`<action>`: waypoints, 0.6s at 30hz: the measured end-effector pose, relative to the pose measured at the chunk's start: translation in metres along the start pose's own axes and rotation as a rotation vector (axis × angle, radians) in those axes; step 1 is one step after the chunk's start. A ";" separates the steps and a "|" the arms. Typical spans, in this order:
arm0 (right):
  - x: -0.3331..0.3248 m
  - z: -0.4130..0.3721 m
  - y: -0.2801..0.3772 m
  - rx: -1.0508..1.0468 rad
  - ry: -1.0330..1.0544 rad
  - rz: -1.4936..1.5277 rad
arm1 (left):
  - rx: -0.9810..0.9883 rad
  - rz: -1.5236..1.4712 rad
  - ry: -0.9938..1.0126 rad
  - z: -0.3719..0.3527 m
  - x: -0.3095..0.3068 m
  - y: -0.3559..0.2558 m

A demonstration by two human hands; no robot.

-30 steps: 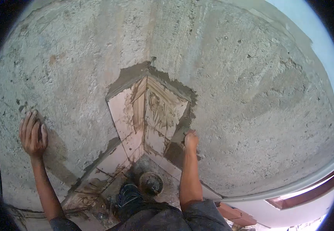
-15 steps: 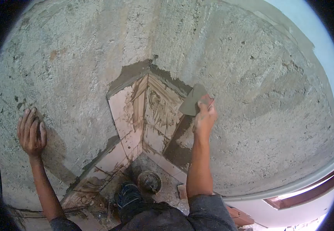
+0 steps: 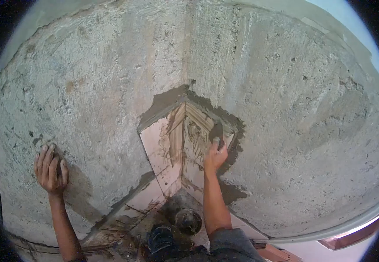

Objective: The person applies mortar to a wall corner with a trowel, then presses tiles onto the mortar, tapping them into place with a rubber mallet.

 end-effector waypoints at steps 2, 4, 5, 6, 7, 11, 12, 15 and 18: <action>0.039 0.008 -0.015 0.121 0.068 -0.008 | -0.010 -0.013 0.010 0.003 -0.002 -0.001; 0.066 0.010 -0.001 0.070 0.063 0.086 | -0.009 0.008 0.025 0.003 -0.001 -0.002; 0.082 0.012 0.001 0.046 0.099 0.068 | -0.012 0.007 0.027 0.004 -0.001 -0.002; 0.097 0.015 0.004 0.023 0.134 0.050 | -0.014 0.005 0.030 0.005 -0.001 -0.002; 0.111 0.015 0.003 0.042 0.140 0.153 | -0.017 0.012 0.040 0.005 -0.001 -0.002; 0.153 0.029 -0.012 0.049 0.187 0.062 | -0.017 0.015 0.047 0.002 0.002 -0.001; 0.156 0.032 -0.011 -0.006 0.191 -0.052 | -0.015 0.022 0.061 0.003 0.004 0.000; 0.164 0.027 -0.007 -0.012 0.273 -0.181 | -0.004 0.017 0.065 0.002 0.006 -0.001; 0.155 0.003 0.017 0.007 0.286 -0.192 | 0.007 0.034 0.055 0.002 0.007 -0.004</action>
Point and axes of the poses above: each hand's wrist, its own z-axis towards the middle knuckle, its own x-axis out of the palm, y = z × x, the point moved 10 cm from there along z, towards the middle knuckle, and after that the axes turned 15 degrees about y, right-handed, at the moved point
